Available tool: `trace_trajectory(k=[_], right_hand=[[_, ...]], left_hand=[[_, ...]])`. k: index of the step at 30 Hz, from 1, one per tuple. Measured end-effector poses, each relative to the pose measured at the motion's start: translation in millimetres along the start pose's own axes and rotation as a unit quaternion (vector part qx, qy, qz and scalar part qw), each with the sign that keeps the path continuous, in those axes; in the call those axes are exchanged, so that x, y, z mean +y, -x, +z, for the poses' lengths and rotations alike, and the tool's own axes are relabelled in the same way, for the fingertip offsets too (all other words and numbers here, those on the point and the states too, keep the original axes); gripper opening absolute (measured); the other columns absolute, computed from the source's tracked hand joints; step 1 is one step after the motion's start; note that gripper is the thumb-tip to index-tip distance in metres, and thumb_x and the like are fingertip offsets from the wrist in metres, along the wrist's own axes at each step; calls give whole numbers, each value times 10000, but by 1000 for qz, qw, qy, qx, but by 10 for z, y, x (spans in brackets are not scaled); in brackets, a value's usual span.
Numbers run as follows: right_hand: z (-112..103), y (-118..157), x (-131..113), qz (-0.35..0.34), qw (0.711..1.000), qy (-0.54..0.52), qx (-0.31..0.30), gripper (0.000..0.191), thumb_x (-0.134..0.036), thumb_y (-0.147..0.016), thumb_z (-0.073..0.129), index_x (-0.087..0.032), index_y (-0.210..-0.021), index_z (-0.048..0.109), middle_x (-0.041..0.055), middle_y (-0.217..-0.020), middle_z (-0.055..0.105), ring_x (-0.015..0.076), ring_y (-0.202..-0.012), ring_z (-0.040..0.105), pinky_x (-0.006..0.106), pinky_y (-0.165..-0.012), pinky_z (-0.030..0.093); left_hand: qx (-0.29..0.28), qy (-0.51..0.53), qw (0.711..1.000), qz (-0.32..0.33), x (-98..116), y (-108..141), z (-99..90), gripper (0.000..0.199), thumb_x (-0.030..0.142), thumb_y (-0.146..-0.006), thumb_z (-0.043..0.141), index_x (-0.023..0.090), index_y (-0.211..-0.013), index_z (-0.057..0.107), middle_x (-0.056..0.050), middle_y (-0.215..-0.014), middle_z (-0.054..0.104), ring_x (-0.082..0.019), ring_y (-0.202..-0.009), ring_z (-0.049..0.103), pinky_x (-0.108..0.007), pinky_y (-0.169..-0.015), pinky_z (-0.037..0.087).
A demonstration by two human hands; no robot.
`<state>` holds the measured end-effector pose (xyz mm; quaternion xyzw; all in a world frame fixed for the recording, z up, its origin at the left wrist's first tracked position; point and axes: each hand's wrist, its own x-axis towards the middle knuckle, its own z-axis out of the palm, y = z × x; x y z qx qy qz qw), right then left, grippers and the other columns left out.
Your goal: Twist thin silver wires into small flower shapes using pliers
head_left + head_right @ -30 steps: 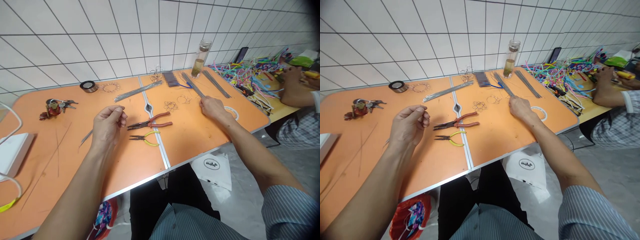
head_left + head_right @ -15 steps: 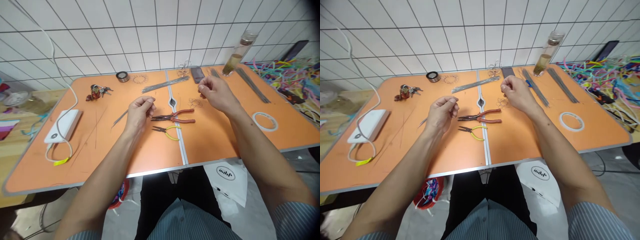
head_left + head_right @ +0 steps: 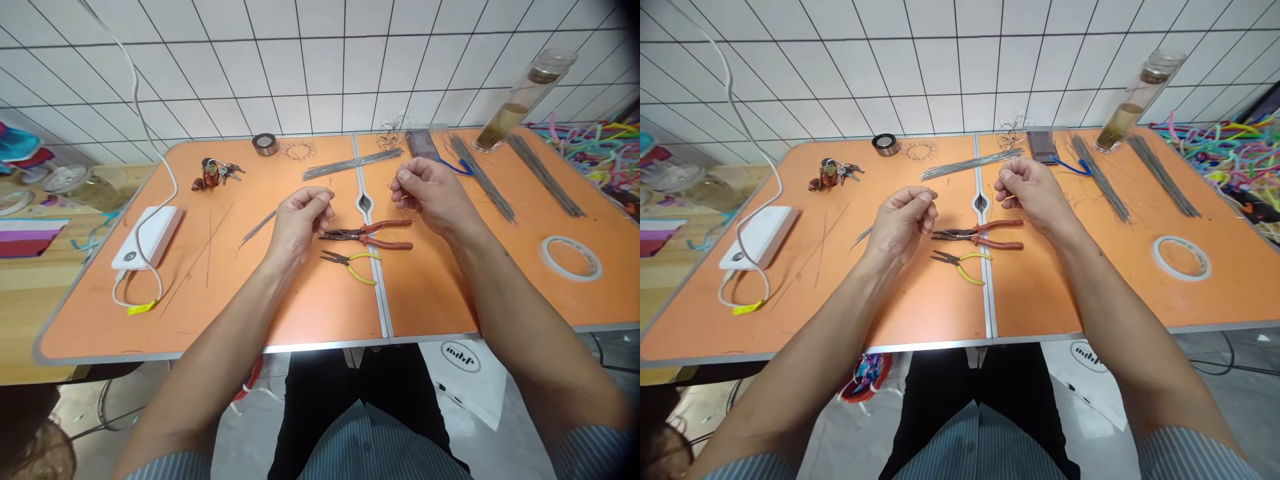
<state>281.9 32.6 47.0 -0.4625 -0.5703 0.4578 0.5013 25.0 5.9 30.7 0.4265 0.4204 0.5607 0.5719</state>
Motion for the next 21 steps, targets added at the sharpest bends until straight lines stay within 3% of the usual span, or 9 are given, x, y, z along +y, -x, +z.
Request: trace_trajectory(k=[6,11,21], right_hand=[[179,69,165,-62,995,20,-76,586,-756,-861,895,-219,-952,680,38,-895,750,146,-772,700,264,-689,609],[312,168,132,-97,990,29,-94,559,-759,-906,850,-233,-979,676,32,-905,723,155,-784,685,276,-698,619],[396,238,93,-68,988,5,-137,528,-715,-884,896,-229,-974,710,26,-907,679,162,-800,652,271,-675,615]], left_hand=[[-47,1,998,-49,-14,106,95,242,347,-782,893,165,-890,776,26,-637,669,-64,-451,501,-197,-443,361],[-67,-31,996,-41,-58,148,106,229,342,-809,877,154,-927,819,19,-632,656,-59,-460,471,-205,-460,328],[-102,-70,992,-22,-38,227,185,200,367,-829,851,175,-854,799,48,-577,514,-76,-515,369,-241,-499,250]])
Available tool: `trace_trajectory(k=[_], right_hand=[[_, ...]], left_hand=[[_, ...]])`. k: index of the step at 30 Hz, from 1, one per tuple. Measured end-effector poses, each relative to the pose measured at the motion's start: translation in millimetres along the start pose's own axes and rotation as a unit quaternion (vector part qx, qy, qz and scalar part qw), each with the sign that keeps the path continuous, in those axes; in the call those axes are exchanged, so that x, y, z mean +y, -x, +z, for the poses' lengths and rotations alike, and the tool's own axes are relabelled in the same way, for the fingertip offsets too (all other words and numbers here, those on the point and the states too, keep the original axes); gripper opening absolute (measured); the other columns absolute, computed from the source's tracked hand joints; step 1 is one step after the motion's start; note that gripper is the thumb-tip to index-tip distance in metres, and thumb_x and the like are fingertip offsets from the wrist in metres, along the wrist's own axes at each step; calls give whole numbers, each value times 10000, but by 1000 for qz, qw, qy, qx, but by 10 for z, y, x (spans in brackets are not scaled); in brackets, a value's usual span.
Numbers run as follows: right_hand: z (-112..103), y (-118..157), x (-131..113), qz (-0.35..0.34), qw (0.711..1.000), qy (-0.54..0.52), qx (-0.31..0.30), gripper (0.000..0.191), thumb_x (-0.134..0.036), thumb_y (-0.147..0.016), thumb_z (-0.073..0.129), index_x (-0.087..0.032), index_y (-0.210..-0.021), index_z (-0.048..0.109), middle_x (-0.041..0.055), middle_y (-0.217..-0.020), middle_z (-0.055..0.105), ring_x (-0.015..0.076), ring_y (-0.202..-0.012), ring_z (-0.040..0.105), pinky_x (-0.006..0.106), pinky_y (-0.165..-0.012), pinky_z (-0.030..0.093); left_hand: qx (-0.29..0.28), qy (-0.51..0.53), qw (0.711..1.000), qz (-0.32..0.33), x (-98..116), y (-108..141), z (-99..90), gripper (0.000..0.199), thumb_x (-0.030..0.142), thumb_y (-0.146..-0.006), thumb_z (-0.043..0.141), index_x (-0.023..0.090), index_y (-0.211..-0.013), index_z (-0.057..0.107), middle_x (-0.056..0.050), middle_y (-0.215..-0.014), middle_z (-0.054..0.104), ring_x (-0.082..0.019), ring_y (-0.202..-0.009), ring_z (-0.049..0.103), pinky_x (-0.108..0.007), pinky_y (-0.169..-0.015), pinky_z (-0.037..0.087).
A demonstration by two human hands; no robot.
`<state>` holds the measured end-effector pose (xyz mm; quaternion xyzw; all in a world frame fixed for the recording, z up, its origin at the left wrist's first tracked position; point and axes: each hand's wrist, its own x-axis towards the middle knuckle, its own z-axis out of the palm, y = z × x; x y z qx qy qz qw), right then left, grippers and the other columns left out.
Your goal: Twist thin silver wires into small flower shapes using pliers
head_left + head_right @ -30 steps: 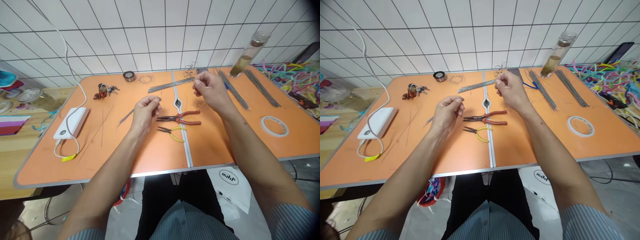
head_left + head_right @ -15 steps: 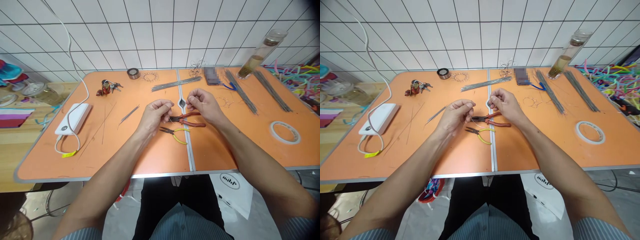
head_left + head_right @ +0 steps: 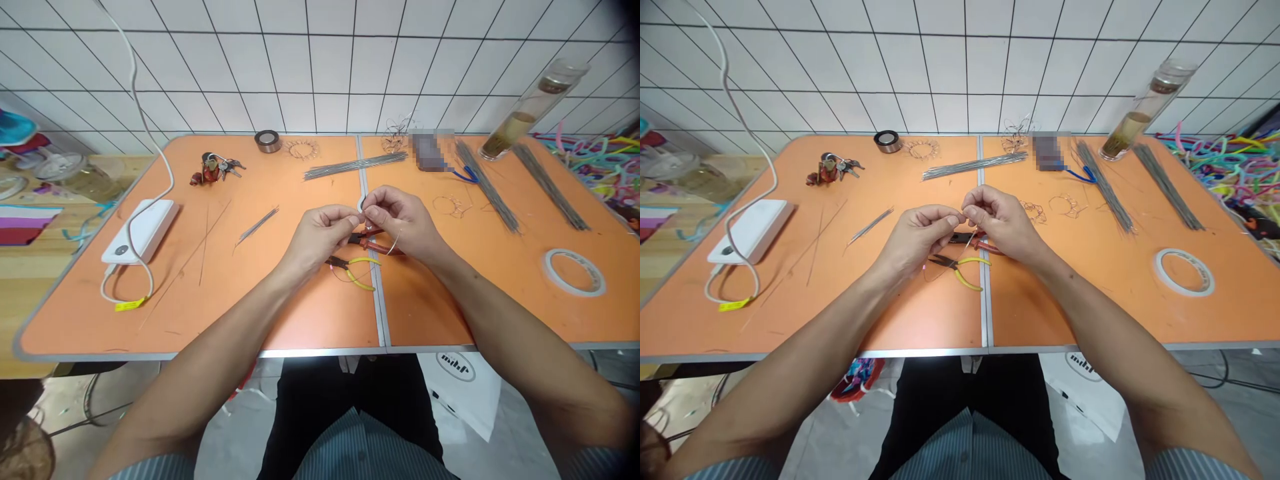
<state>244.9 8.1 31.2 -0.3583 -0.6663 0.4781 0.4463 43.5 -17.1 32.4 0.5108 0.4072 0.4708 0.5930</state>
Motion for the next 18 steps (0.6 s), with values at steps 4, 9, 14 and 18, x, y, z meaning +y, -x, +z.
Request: trace_trajectory(k=[4,9,14,18], right_hand=[[-14,-15,27,4,1000,-23,-13,517,-692,-860,930,-226,-969,733,21,-907,685,152,-792,642,264,-701,595],[-15,-22,71,43,998,-47,-21,545,-705,-835,942,-225,-980,729,21,-883,687,152,-740,626,271,-655,576],[-25,-29,96,49,996,-62,-28,501,-654,-844,960,-222,-976,744,15,-865,684,142,-739,621,257,-675,567],[-50,-28,85,52,997,-38,-32,505,-677,-833,956,-238,-966,744,21,-870,689,163,-745,622,287,-672,589]], left_hand=[[-12,4,1000,7,32,11,13,214,369,-809,868,171,-829,790,52,-580,502,-74,-520,342,-252,-511,251],[-25,1,1000,20,12,2,-5,228,388,-847,847,162,-841,811,41,-586,524,-77,-532,333,-265,-528,261],[-26,-6,1000,14,-5,-1,-18,295,456,-830,872,166,-825,814,21,-597,559,-90,-548,368,-270,-535,283],[-23,-6,1000,10,-9,4,-15,273,441,-846,851,171,-823,819,22,-586,541,-96,-545,366,-274,-537,281]])
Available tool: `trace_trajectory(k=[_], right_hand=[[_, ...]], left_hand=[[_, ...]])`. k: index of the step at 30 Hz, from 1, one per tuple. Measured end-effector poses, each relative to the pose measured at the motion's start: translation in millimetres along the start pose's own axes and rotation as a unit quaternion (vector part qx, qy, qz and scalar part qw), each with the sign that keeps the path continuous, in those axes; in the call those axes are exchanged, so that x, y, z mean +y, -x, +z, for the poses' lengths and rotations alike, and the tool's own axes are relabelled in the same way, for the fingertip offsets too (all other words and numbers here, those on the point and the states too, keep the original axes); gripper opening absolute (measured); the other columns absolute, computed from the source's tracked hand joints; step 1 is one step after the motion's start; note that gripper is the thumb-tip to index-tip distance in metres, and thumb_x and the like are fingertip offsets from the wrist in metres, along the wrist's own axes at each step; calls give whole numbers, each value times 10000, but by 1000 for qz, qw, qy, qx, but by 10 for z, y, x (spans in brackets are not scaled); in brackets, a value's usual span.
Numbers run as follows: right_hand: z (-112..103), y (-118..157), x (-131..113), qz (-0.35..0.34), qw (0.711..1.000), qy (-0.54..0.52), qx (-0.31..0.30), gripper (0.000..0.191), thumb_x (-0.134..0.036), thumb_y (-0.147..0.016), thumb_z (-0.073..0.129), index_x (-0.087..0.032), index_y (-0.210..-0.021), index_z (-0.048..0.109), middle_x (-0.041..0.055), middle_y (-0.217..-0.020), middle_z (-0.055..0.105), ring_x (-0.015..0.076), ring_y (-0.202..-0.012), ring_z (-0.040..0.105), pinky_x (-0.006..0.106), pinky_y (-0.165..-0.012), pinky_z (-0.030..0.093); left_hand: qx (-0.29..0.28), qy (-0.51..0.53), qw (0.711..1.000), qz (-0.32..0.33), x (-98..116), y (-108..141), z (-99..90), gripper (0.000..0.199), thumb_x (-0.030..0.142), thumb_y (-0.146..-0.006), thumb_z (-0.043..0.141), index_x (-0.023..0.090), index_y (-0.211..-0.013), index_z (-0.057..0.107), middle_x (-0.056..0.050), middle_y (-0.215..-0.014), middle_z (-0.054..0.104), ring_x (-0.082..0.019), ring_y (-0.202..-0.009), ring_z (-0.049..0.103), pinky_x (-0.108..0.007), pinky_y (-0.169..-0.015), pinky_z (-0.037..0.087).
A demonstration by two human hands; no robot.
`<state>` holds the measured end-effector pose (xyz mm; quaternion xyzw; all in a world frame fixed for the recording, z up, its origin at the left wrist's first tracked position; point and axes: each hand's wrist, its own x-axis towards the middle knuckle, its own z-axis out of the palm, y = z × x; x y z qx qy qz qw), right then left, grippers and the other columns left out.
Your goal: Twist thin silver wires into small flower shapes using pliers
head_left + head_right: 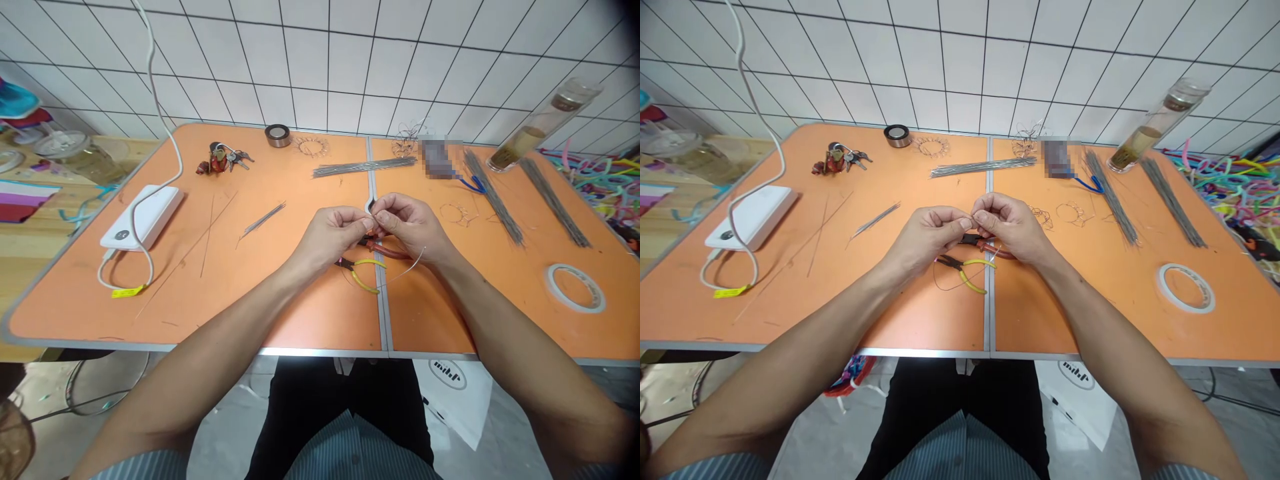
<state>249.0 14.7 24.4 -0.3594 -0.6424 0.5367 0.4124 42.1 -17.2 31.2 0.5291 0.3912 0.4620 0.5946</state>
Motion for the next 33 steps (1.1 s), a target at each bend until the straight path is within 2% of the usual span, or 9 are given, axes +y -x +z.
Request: trace_trajectory(k=[8,13,20,26,33], right_hand=[[-10,7,-43,-12,1000,24,-9,504,-688,-838,946,-243,-949,736,18,-854,679,167,-740,619,301,-680,601],[-18,11,-73,-29,998,45,-15,512,-694,-844,938,-232,-939,738,22,-864,693,171,-764,636,300,-698,590],[-10,37,-137,-29,997,66,-14,505,-709,-841,929,-249,-916,733,33,-877,700,204,-782,678,347,-711,647],[-40,12,-79,-21,998,54,-18,508,-704,-839,934,-245,-935,737,21,-855,681,180,-742,634,320,-677,623],[-60,12,-46,-18,998,45,-26,501,-692,-844,936,-244,-941,734,20,-856,692,187,-747,658,334,-701,630]], left_hand=[[-12,4,1000,-10,-16,-6,-21,255,427,-860,843,181,-809,803,41,-570,450,-89,-519,302,-278,-517,211],[-11,7,1000,-18,-9,-9,-11,242,412,-843,842,178,-803,798,44,-568,439,-84,-519,286,-274,-516,197],[-19,10,1000,-20,-30,-18,-15,248,418,-844,846,183,-796,784,47,-569,433,-80,-520,277,-270,-525,184],[-19,12,1000,-15,-29,-21,-23,218,395,-826,842,185,-798,792,41,-578,461,-83,-531,289,-272,-531,193],[-33,15,999,-11,-38,-30,-39,237,414,-847,845,183,-809,810,46,-565,419,-82,-523,274,-270,-519,176]])
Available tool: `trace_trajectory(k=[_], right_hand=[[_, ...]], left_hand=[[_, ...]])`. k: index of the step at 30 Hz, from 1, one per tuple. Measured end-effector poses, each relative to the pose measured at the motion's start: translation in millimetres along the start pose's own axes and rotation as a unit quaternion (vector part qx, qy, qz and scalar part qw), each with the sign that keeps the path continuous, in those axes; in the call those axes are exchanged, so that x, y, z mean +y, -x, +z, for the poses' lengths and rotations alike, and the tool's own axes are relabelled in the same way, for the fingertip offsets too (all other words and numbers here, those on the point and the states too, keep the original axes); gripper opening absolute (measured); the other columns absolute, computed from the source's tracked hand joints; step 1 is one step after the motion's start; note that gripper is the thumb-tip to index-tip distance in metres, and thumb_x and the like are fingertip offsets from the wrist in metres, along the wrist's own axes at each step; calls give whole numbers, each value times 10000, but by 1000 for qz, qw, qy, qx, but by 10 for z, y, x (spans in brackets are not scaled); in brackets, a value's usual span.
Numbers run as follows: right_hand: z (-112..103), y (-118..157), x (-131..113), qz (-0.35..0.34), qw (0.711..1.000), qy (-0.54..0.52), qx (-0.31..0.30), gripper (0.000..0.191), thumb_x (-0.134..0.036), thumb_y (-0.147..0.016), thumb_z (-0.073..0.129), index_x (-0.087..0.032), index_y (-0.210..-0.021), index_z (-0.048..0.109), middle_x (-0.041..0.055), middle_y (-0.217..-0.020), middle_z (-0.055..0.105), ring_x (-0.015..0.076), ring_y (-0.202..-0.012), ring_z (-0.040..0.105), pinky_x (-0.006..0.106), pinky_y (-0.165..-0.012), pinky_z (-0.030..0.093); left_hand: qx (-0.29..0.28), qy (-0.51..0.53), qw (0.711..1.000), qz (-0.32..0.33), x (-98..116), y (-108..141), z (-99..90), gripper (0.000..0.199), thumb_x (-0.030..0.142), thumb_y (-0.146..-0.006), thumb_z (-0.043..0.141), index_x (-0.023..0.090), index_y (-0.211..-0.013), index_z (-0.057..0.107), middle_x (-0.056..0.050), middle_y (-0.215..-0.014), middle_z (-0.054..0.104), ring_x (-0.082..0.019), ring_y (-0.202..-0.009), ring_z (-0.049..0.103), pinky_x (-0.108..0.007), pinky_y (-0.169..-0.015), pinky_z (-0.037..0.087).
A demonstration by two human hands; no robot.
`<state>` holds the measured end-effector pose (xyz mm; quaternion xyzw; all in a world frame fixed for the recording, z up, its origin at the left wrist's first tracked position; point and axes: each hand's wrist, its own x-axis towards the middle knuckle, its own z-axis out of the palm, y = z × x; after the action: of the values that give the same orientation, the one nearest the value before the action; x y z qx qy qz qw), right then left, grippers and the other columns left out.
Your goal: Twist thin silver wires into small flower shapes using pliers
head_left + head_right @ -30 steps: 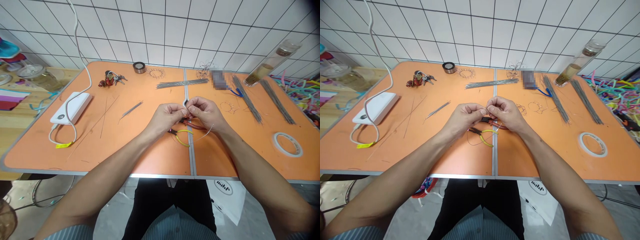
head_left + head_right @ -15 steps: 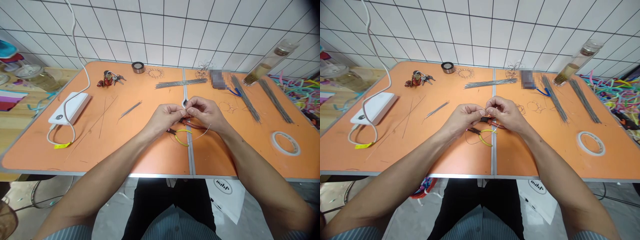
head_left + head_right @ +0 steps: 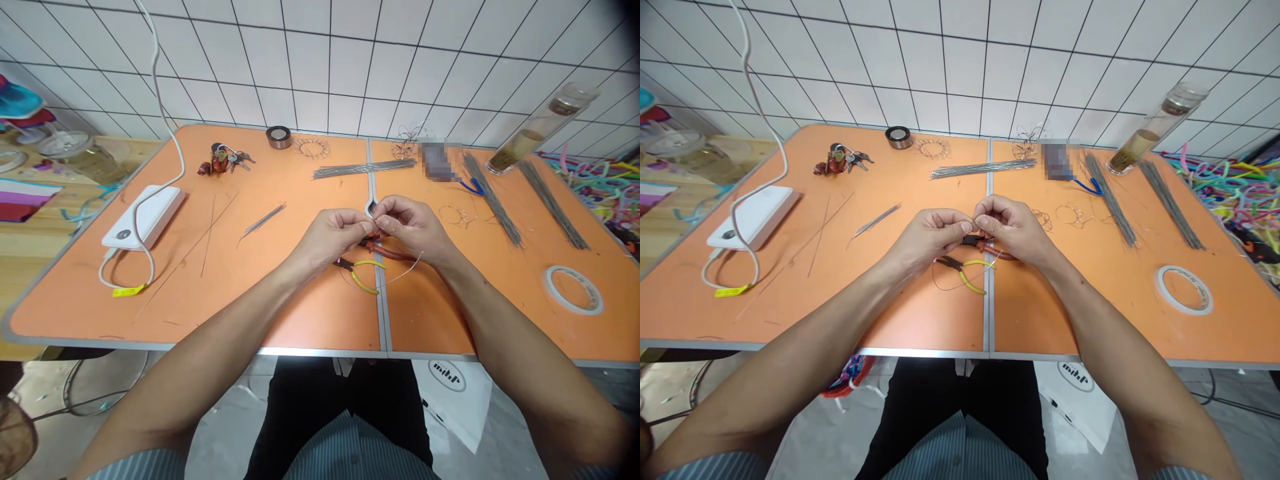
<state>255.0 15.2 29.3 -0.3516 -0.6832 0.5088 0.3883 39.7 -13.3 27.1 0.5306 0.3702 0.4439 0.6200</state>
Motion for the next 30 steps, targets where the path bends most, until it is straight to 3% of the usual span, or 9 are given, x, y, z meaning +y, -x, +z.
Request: trace_trajectory(k=[11,30], right_hand=[[6,-4,14,4,1000,-3,-2,506,-708,-851,923,-245,-944,740,15,-831,690,182,-731,645,338,-706,629],[2,13,-43,-63,993,96,21,446,-673,-953,845,-239,-917,744,43,-897,707,204,-815,665,340,-747,564]], left_hand=[[-6,-15,1000,-1,1,4,-13,227,414,-865,844,192,-827,828,34,-581,446,-86,-518,290,-265,-501,197],[-2,-17,1000,-20,8,12,-6,231,387,-865,827,186,-770,767,50,-574,392,-82,-509,269,-265,-486,177]])
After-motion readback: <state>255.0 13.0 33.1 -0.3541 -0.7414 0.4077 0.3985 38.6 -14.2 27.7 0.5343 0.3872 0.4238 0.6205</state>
